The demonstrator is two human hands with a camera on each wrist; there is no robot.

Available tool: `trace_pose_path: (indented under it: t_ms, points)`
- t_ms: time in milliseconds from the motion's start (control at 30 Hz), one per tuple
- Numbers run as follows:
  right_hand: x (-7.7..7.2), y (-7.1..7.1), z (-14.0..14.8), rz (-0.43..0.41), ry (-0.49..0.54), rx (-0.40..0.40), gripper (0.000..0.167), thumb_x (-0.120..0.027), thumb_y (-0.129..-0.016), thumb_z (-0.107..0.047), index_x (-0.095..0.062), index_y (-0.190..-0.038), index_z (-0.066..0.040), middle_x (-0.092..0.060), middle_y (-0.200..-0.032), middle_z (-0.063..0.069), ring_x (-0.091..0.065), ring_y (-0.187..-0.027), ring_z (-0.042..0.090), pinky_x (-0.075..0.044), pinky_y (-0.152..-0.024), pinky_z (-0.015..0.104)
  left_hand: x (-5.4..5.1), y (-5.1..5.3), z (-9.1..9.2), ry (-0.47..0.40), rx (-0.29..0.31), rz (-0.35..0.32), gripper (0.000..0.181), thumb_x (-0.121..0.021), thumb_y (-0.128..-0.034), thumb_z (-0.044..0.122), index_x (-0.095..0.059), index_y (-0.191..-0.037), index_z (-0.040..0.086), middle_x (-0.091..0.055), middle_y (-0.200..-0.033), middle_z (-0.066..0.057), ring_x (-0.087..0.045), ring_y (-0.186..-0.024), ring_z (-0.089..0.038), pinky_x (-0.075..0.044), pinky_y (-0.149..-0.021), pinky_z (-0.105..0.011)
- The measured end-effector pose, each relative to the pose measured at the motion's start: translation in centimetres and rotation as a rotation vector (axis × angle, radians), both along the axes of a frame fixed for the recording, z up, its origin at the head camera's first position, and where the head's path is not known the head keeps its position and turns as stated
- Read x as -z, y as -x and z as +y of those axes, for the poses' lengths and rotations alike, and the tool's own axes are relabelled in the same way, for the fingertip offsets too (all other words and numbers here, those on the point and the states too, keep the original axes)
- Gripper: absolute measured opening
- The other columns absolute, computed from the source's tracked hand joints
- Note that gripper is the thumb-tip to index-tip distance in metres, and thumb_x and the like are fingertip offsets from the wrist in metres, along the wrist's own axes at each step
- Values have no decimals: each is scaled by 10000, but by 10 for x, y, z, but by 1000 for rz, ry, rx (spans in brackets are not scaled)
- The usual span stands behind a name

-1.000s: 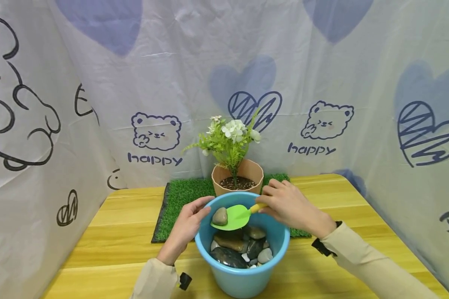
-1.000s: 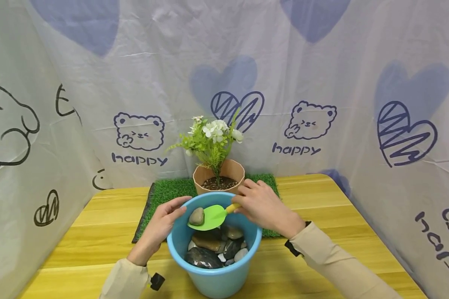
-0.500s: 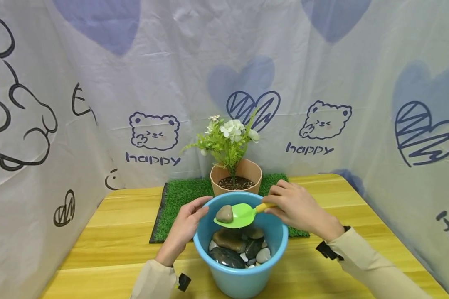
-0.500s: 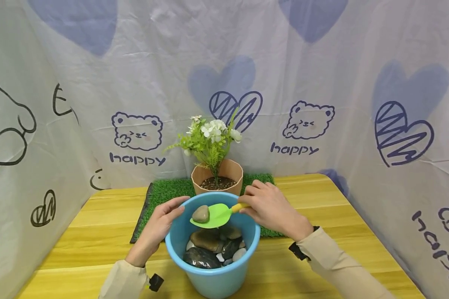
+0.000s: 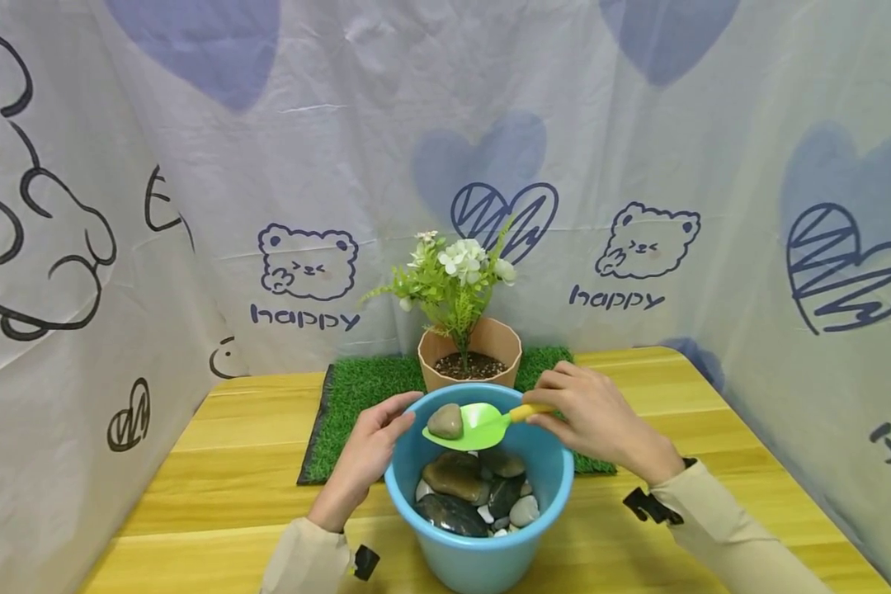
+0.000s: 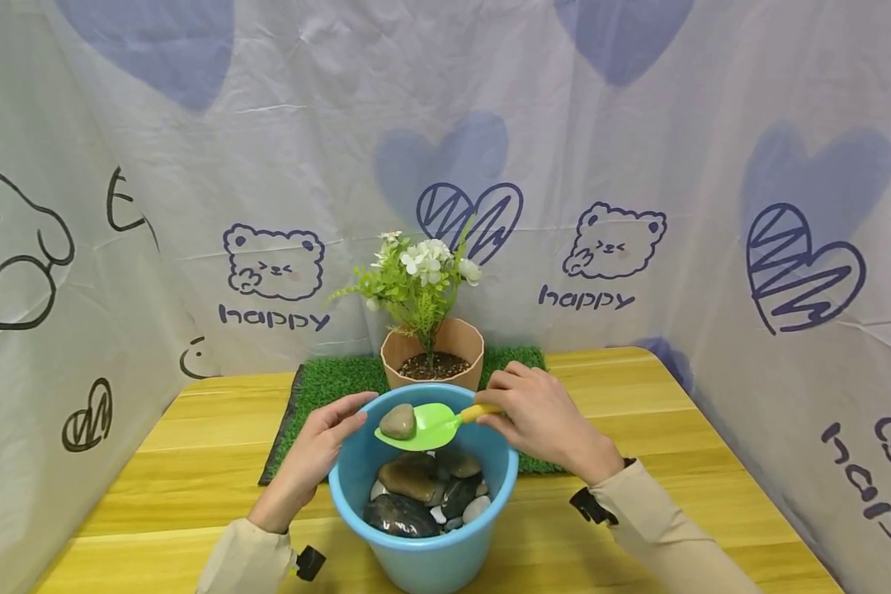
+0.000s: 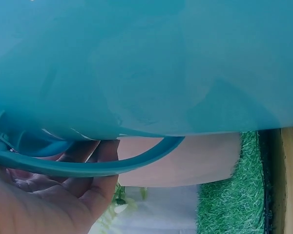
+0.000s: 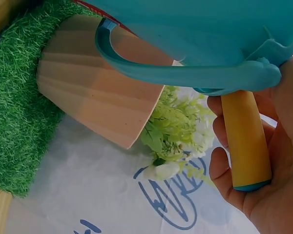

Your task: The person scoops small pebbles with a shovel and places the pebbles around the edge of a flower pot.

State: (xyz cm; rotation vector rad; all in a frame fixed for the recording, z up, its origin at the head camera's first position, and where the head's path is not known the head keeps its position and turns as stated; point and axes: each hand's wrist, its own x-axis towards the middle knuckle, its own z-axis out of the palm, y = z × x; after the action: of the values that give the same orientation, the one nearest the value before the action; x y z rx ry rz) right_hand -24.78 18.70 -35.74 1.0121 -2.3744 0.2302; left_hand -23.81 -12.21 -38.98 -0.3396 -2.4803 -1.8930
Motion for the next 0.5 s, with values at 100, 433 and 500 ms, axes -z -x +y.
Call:
trace_pose_path:
  t_ms: [100,433,500]
  points:
    - [3,0,0,1,17,1,233,-772,-816,-328,-782,-1013,-205,-658,-899,-83,-517,-816,96,-429,-638,242,1,0,-1,5,5,5,370,-481,-1013,189,-579,-1363,118,-633,-1305,-93,-581,-1222,-271,-476,-1008,-478]
    - [4,-1,0,2,25,18,227,-760,-826,-334,-780,-1013,-206,-683,-920,-76,-554,-827,103,-451,-630,237,0,-1,-2,12,-3,18,371,-500,-1009,188,-585,-1359,102,-648,-1280,-122,-631,-1152,-279,-540,-920,-436]
    - [4,-1,1,10,26,17,224,-766,-821,-327,-781,-1008,-204,-685,-921,-76,-556,-826,102,-450,-625,233,0,-1,-1,15,-2,22,371,-502,-1008,190,-586,-1359,100,-652,-1275,-115,-629,-1154,-275,-537,-925,-436]
